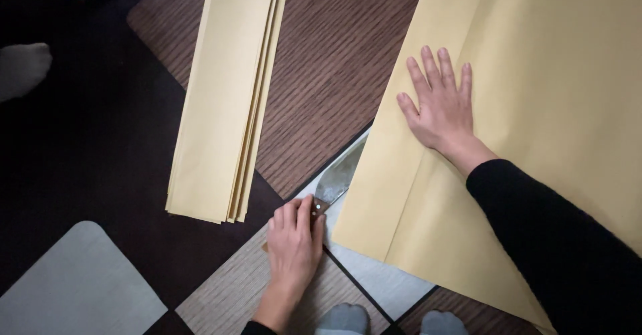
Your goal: Cutting strips of yellow paper from a large sheet using a knife and folding them.
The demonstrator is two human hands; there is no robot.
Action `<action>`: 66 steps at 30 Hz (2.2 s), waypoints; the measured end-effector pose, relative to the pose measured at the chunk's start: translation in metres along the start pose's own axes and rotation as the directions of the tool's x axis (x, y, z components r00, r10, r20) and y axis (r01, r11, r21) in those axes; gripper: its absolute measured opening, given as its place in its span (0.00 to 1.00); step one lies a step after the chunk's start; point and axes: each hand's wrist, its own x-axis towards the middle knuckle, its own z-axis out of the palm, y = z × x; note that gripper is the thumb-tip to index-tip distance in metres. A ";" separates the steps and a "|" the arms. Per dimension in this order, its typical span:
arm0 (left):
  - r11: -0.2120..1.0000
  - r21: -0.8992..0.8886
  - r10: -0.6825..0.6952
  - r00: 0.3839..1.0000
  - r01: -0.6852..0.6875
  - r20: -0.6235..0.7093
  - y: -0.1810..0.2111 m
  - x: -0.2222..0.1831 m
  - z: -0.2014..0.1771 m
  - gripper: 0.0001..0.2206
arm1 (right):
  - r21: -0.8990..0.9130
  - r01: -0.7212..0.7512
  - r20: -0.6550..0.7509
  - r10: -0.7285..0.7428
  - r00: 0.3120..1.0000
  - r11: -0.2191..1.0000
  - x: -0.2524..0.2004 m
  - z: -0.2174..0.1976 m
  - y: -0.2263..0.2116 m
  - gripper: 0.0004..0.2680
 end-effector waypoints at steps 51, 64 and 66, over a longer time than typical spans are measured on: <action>0.992 -0.102 -0.070 0.997 0.068 -0.017 0.018 0.054 0.019 0.22 | 0.009 -0.013 0.017 0.013 1.000 1.000 -0.002 -0.008 -0.002 0.32; 0.993 -0.095 -0.071 0.997 0.072 0.008 0.023 0.078 0.018 0.22 | 0.011 -0.003 -0.008 0.003 1.000 1.000 -0.003 -0.004 0.000 0.33; 0.993 -0.094 -0.077 0.997 0.077 0.009 0.024 0.082 0.018 0.22 | 0.007 -0.001 -0.004 0.001 1.000 1.000 -0.002 -0.002 0.001 0.33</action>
